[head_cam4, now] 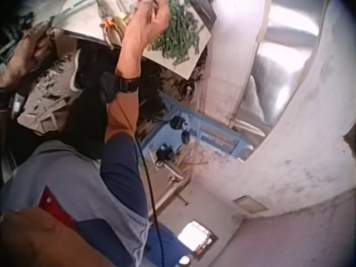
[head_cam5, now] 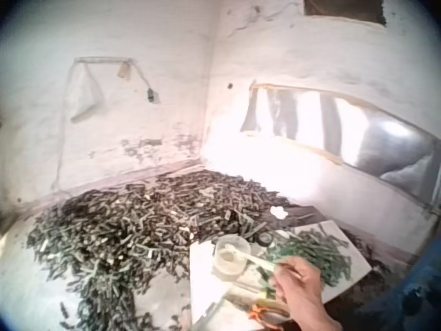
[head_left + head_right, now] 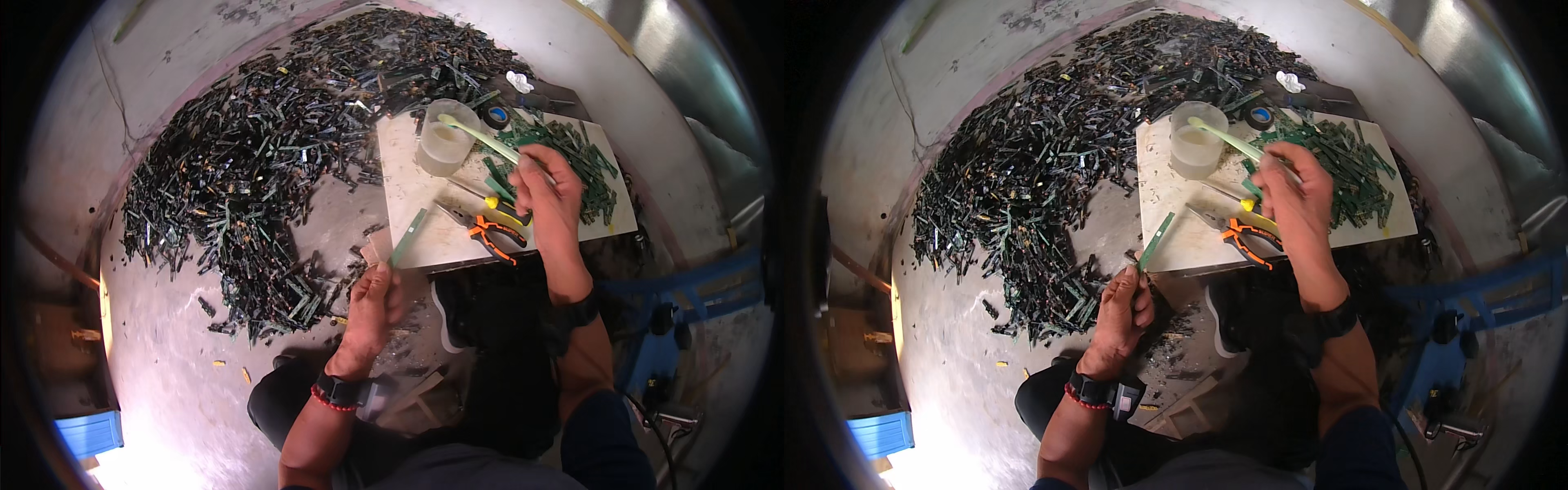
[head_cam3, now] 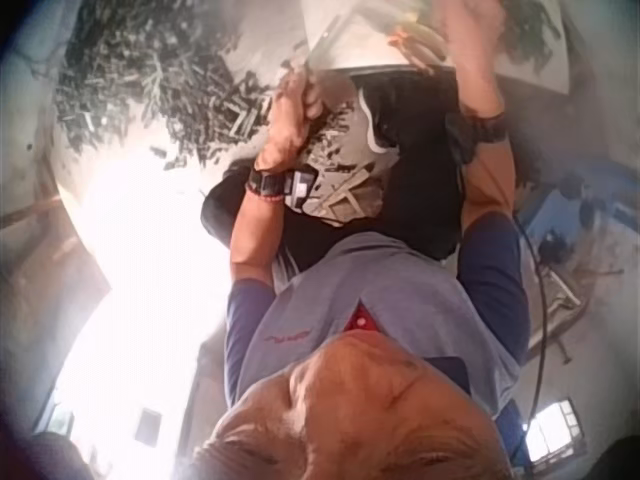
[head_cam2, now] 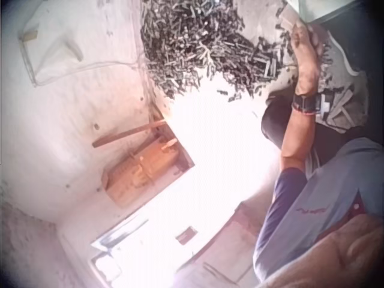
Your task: The person sits on the floor and uses pliers and a screwdriver to remove components from green circuit boards. They place the processed boards on a nearby table and discard the removed parts onto a pile on the floor.
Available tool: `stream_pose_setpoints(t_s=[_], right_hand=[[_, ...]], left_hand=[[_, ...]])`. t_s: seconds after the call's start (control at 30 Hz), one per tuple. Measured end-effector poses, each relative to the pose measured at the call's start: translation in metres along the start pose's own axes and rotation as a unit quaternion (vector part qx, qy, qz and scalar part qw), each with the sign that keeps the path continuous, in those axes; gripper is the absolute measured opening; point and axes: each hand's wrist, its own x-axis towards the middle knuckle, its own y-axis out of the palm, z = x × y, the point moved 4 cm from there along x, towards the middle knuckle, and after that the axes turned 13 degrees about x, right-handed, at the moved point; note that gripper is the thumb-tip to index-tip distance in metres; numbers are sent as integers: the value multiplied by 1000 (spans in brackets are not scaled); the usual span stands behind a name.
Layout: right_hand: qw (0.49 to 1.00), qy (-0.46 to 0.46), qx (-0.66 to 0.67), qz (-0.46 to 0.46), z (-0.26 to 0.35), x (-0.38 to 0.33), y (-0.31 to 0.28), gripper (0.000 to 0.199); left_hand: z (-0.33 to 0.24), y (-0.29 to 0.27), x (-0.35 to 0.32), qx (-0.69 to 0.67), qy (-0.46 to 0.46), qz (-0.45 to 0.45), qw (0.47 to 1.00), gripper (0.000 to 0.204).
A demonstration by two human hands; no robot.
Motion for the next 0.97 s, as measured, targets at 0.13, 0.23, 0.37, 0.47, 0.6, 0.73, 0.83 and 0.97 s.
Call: stream_pose_setpoints(t_s=[0.13,0.23,0.37,0.47,0.6,0.73,0.83,0.97], right_hand=[[996,-51,52,44,-4,6,13,28],[995,-62,27,69,-11,3,13,30],[959,93,-214,162,-35,-8,18,25],[925,142,-262,236,-50,-21,25,26],[933,107,-228,257,-51,-23,30,20],[945,248,-138,163,-38,-16,0,17],[985,173,5,17,-26,8,-56,12],[985,65,22,-161,-6,35,-126,22]], left_hand=[[1,5,-4,21,-7,-4,1000,26],[-2,6,-7,28,-12,15,999,27],[-3,8,-6,42,-18,26,999,27],[-3,16,-6,53,-20,33,998,27],[0,16,-6,41,-34,47,997,28],[-3,20,-7,39,-26,69,996,31],[-2,22,-4,35,-39,66,996,33],[4,20,-1,69,-52,76,993,34]])
